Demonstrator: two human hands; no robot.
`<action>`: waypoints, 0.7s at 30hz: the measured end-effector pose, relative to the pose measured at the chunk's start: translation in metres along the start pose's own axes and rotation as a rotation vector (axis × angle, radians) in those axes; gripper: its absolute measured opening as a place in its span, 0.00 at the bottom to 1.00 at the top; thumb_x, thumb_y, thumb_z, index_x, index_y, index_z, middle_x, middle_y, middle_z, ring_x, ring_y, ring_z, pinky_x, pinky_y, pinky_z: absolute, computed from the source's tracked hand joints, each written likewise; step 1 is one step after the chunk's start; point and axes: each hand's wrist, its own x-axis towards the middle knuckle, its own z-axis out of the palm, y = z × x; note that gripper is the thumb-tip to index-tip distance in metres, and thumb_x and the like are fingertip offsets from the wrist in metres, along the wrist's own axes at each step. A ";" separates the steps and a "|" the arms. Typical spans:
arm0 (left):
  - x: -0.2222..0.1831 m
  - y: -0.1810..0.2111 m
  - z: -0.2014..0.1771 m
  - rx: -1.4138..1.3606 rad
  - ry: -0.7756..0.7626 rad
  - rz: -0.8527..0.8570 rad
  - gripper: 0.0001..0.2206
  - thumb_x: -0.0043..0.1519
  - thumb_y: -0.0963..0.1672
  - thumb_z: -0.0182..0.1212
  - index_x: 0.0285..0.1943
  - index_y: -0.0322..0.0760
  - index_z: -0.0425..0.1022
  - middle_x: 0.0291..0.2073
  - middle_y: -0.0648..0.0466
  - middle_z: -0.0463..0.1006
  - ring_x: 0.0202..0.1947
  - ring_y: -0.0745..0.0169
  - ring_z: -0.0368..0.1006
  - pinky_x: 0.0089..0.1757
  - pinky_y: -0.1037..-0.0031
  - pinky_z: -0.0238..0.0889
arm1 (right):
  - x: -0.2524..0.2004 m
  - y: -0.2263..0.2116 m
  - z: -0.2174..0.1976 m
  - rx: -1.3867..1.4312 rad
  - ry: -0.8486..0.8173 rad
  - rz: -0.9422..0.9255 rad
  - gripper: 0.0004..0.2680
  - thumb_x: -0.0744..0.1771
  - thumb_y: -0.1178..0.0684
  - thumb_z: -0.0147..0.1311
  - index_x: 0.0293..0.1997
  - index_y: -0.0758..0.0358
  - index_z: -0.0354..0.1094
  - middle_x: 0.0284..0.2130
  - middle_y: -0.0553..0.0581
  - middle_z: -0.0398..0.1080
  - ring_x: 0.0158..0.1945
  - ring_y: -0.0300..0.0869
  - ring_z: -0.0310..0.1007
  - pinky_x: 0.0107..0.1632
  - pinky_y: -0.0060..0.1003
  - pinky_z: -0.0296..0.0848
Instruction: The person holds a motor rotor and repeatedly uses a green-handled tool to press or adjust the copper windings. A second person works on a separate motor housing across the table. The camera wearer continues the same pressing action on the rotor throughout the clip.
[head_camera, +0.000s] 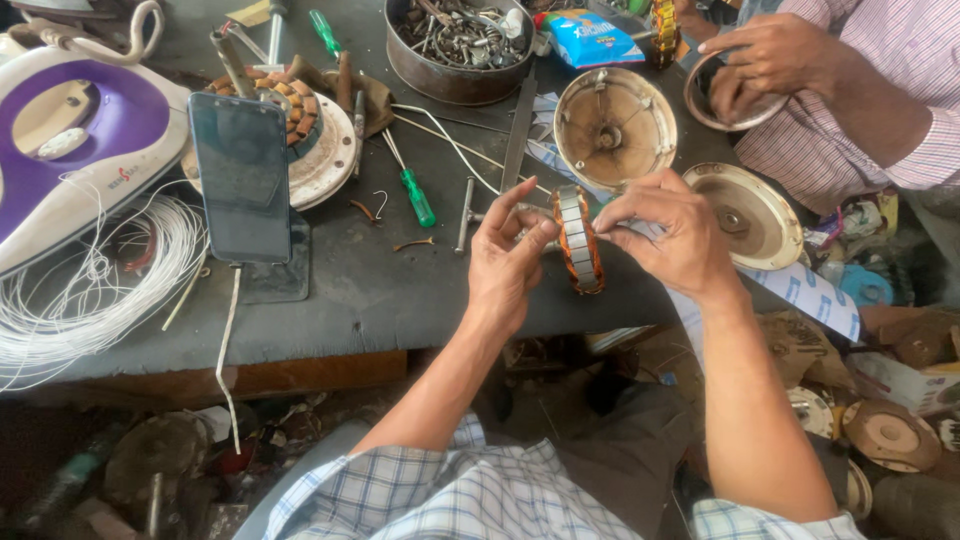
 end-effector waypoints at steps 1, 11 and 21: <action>-0.001 0.001 0.000 0.009 -0.026 0.019 0.30 0.61 0.39 0.66 0.74 0.35 0.63 0.38 0.58 0.75 0.24 0.82 0.61 0.19 0.86 0.45 | -0.002 -0.001 0.001 -0.014 0.010 -0.013 0.07 0.61 0.60 0.68 0.38 0.58 0.77 0.37 0.46 0.78 0.49 0.43 0.73 0.54 0.38 0.72; -0.005 0.006 -0.006 -0.184 -0.237 0.009 0.25 0.64 0.38 0.61 0.72 0.38 0.65 0.42 0.51 0.79 0.20 0.82 0.56 0.20 0.86 0.46 | -0.016 -0.001 0.010 0.016 0.086 -0.015 0.07 0.60 0.62 0.68 0.37 0.59 0.77 0.37 0.49 0.78 0.50 0.43 0.73 0.55 0.39 0.72; 0.000 -0.004 -0.017 -0.141 -0.046 -0.115 0.16 0.67 0.40 0.51 0.63 0.31 0.73 0.29 0.51 0.75 0.13 0.78 0.48 0.17 0.84 0.41 | -0.022 -0.003 0.013 0.043 0.122 0.065 0.07 0.61 0.61 0.67 0.38 0.61 0.77 0.38 0.51 0.78 0.46 0.44 0.76 0.52 0.38 0.72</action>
